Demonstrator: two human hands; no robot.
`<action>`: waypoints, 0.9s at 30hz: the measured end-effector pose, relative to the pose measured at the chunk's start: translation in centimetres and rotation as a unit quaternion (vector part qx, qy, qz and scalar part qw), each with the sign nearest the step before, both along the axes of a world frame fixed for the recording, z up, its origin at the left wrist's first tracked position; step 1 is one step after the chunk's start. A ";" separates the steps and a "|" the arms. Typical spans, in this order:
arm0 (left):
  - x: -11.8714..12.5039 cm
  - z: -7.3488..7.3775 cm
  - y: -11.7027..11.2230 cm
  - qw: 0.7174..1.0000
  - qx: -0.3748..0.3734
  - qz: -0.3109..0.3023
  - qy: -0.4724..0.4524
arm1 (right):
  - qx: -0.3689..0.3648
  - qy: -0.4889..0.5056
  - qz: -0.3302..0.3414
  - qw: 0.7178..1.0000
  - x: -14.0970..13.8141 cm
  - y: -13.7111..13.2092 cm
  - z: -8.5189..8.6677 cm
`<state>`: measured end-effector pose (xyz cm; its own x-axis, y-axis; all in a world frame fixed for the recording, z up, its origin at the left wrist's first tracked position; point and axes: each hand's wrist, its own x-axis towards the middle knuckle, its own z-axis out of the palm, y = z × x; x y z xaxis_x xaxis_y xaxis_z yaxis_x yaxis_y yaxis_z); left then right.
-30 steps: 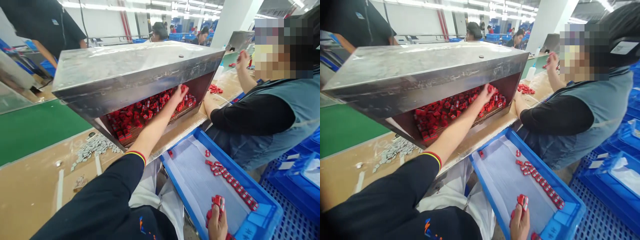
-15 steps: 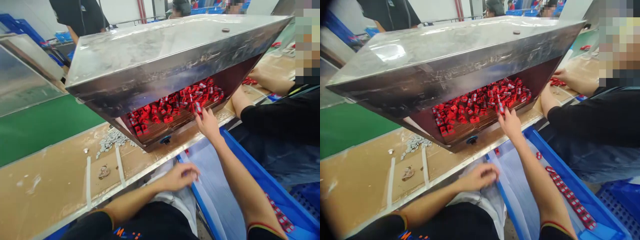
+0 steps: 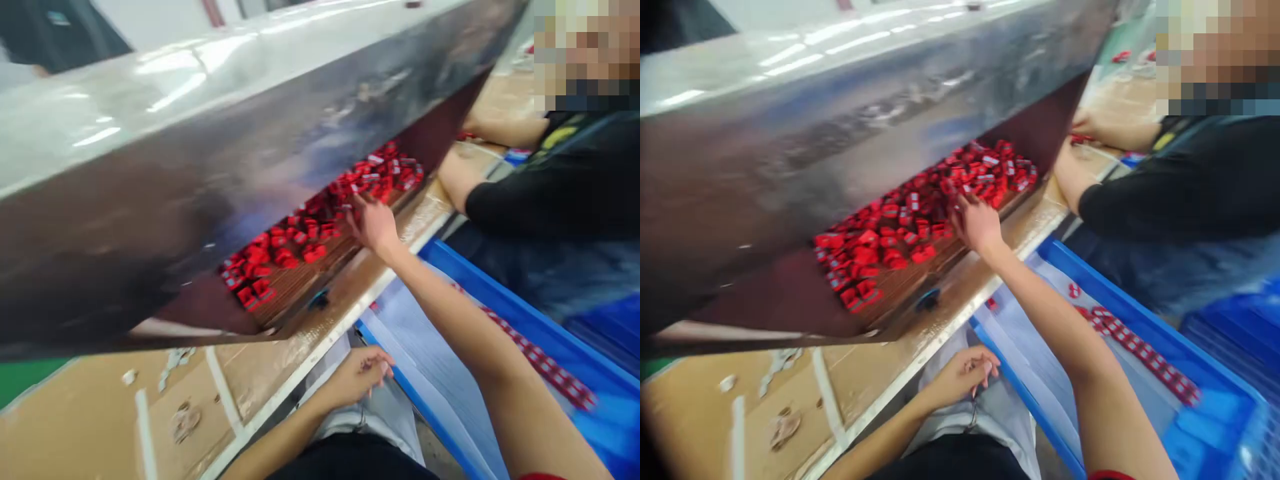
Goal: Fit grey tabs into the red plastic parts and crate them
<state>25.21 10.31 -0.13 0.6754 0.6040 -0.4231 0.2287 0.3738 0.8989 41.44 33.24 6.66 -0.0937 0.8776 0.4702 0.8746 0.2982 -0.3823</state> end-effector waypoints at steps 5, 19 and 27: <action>8.5 -0.4 3.8 0.983 0.167 -0.061 0.037 | -0.202 0.038 -0.328 0.922 14.4 -21.8 -8.4; 32.5 -8.0 2.8 0.788 0.436 -0.321 0.293 | -0.378 -0.030 -0.529 0.759 29.1 -38.1 -18.3; 34.9 -10.3 2.5 0.750 0.475 -0.317 0.333 | -0.357 -0.066 -0.514 0.777 29.5 -37.4 -20.2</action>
